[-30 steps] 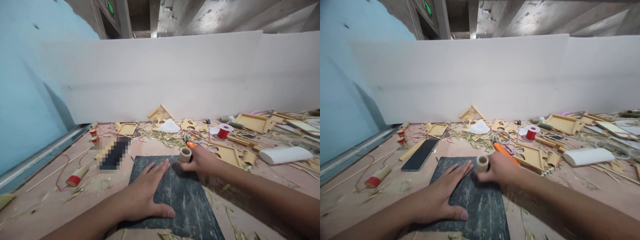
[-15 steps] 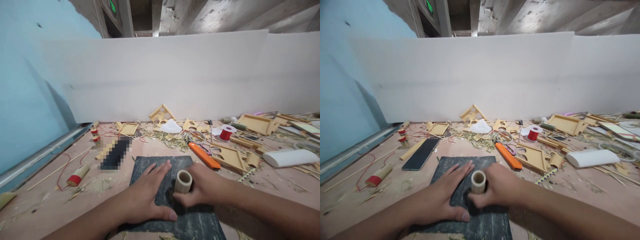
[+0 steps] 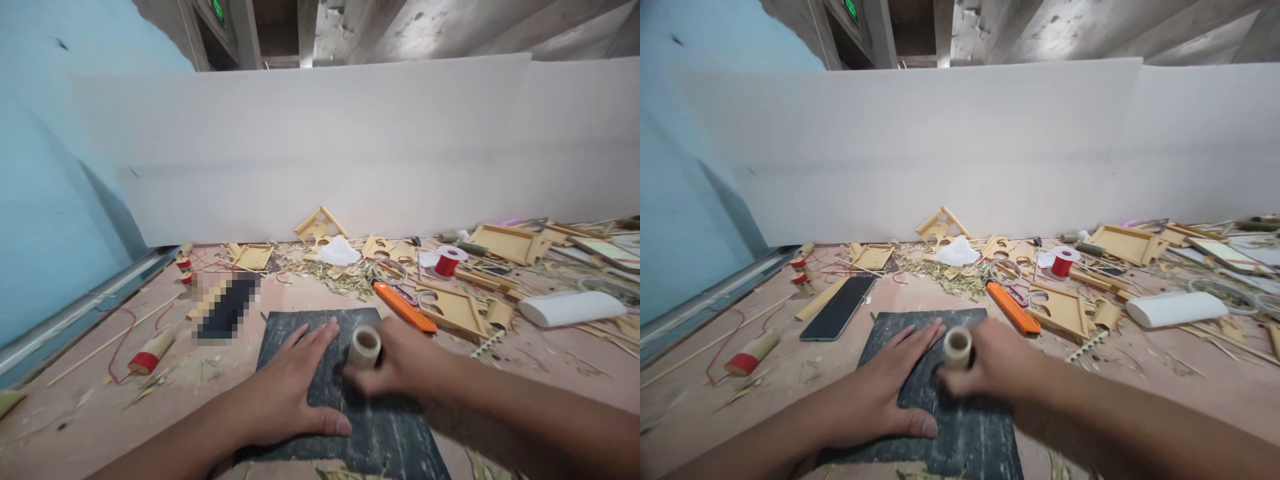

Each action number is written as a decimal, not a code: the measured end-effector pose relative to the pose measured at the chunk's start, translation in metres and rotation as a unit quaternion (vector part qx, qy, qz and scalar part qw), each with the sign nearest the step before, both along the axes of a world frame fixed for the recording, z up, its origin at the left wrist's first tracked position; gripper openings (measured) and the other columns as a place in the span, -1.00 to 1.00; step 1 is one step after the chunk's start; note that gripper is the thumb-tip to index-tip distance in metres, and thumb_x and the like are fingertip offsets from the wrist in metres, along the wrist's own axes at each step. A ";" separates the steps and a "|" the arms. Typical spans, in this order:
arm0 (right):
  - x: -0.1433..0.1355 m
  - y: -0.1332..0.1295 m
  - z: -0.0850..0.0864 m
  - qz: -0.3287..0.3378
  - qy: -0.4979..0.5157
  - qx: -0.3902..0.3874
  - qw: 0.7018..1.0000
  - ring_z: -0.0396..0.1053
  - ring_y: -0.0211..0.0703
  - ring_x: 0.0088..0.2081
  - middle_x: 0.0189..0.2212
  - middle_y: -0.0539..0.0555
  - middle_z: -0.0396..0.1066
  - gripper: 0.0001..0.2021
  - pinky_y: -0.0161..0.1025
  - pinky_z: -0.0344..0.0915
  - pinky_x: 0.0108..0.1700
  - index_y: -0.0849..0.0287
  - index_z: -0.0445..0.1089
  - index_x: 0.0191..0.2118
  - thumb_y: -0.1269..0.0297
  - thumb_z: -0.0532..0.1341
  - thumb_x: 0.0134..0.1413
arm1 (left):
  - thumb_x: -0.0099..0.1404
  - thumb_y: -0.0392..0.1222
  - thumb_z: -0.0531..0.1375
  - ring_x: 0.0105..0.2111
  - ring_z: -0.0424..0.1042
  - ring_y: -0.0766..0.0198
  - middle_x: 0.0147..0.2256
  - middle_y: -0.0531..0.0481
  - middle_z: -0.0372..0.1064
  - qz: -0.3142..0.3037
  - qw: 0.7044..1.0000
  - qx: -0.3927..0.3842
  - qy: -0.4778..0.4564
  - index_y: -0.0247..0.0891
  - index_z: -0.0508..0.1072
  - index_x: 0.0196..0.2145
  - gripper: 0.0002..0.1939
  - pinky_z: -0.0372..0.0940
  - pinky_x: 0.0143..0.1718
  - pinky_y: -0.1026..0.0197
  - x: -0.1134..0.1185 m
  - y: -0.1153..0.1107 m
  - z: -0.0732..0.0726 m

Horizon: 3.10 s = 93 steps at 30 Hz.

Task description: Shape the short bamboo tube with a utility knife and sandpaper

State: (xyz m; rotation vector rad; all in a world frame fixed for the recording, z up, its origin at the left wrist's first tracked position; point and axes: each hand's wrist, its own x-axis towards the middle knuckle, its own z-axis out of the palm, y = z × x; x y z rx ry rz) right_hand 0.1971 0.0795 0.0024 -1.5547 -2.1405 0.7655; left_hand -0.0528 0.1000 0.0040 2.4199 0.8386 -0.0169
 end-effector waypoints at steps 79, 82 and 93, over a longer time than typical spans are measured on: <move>0.000 -0.009 0.006 -0.078 -0.075 -0.036 0.993 0.21 -0.22 -0.55 -0.62 -0.03 0.32 -0.62 -0.29 0.03 -0.51 0.11 0.27 -0.55 -0.06 0.31 -0.01 | 0.21 0.50 0.27 0.48 -0.31 -0.24 0.50 -0.26 -0.35 0.000 1.000 -0.003 0.005 -0.29 -0.22 0.53 0.28 -0.25 0.45 -0.28 0.000 0.003 -0.003; 0.001 -0.007 0.005 -0.139 -0.092 0.012 0.986 0.24 -0.20 -0.52 -0.60 0.00 0.35 -0.64 -0.29 0.03 -0.50 0.12 0.29 -0.54 -0.03 0.30 0.03 | 0.21 0.50 0.28 0.48 -0.30 -0.24 0.50 -0.27 -0.32 0.004 1.000 0.000 0.006 -0.29 -0.22 0.53 0.27 -0.25 0.46 -0.27 0.000 0.003 -0.003; -0.001 -0.004 0.002 -0.050 -0.062 0.001 0.997 0.22 -0.24 -0.55 -0.63 -0.03 0.32 -0.66 -0.31 0.04 -0.52 0.11 0.27 -0.56 -0.01 0.30 0.00 | 0.19 0.53 0.26 0.48 -0.34 -0.24 0.50 -0.27 -0.38 -0.003 1.000 -0.004 0.019 -0.31 -0.26 0.53 0.31 -0.23 0.45 -0.28 0.000 0.003 -0.001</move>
